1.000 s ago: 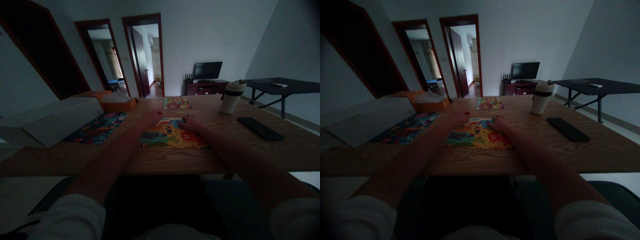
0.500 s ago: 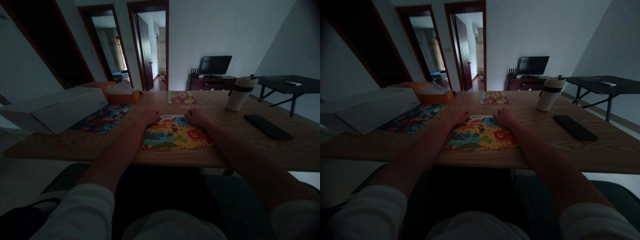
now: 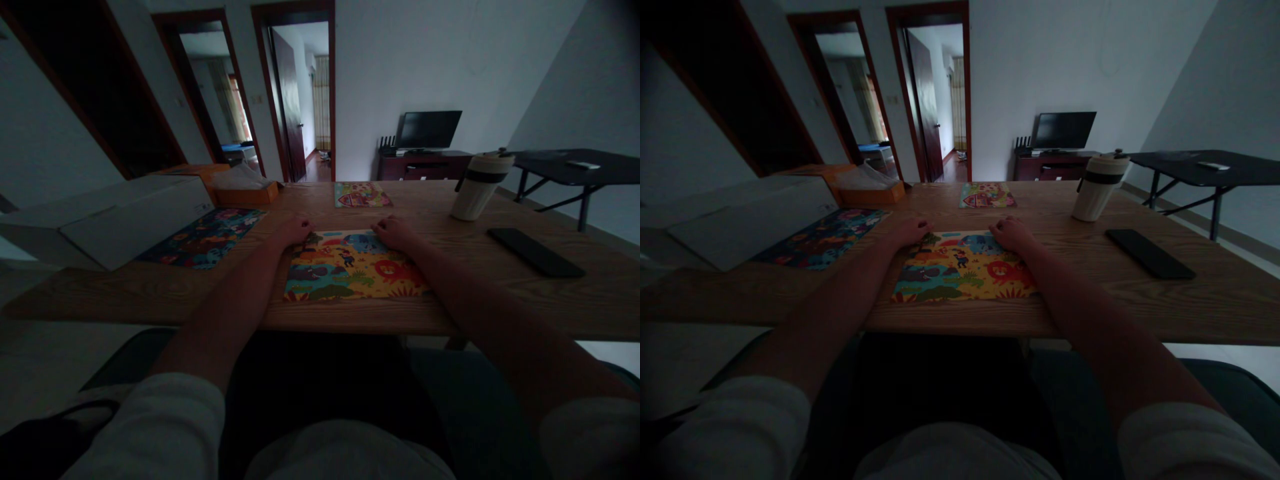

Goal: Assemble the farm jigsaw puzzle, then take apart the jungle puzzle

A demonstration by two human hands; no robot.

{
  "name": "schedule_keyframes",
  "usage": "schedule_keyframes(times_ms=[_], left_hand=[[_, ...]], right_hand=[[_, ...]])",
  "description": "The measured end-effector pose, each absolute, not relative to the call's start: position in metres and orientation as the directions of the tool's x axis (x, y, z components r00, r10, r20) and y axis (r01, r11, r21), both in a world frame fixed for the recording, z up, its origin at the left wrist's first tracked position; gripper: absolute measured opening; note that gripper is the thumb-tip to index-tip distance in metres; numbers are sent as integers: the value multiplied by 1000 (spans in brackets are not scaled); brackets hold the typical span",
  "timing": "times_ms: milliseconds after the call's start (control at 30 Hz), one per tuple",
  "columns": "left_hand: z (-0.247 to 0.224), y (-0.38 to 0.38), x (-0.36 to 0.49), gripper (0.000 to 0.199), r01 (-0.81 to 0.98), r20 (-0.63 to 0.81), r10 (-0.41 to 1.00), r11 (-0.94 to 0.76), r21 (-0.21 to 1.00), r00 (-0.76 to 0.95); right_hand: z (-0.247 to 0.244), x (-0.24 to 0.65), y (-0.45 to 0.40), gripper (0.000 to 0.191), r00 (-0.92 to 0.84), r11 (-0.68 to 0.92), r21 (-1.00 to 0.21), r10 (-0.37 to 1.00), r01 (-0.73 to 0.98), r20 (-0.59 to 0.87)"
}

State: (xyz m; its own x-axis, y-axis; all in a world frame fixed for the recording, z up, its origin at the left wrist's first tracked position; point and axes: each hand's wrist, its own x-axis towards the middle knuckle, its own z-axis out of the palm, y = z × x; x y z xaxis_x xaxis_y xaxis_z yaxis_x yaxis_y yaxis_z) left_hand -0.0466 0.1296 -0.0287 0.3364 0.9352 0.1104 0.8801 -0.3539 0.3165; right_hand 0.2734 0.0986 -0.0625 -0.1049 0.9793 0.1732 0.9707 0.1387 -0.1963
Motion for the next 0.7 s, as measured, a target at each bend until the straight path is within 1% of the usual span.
schedule_keyframes(times_ms=[100,233,300,367,500,700], left_hand=[[-21,130,-59,33,882,66,954,-296,366,293],[-13,128,-68,40,845,-76,975,-141,516,209],[-11,126,-69,42,826,-133,972,-88,557,193],[-10,125,-69,43,835,-153,966,-95,542,209],[-10,124,-68,49,870,-139,953,-177,461,268],[-11,126,-67,50,896,-109,957,-207,392,269]], right_hand=[[-64,276,100,55,-118,156,-214,976,964,182],[-65,279,102,55,-101,143,-201,974,969,204],[-66,280,103,56,-82,123,-196,974,973,209],[-68,280,103,57,-54,95,-189,975,977,216],[-72,280,106,55,-33,75,-158,967,984,254],[-75,280,111,58,-16,62,-187,972,980,236]])
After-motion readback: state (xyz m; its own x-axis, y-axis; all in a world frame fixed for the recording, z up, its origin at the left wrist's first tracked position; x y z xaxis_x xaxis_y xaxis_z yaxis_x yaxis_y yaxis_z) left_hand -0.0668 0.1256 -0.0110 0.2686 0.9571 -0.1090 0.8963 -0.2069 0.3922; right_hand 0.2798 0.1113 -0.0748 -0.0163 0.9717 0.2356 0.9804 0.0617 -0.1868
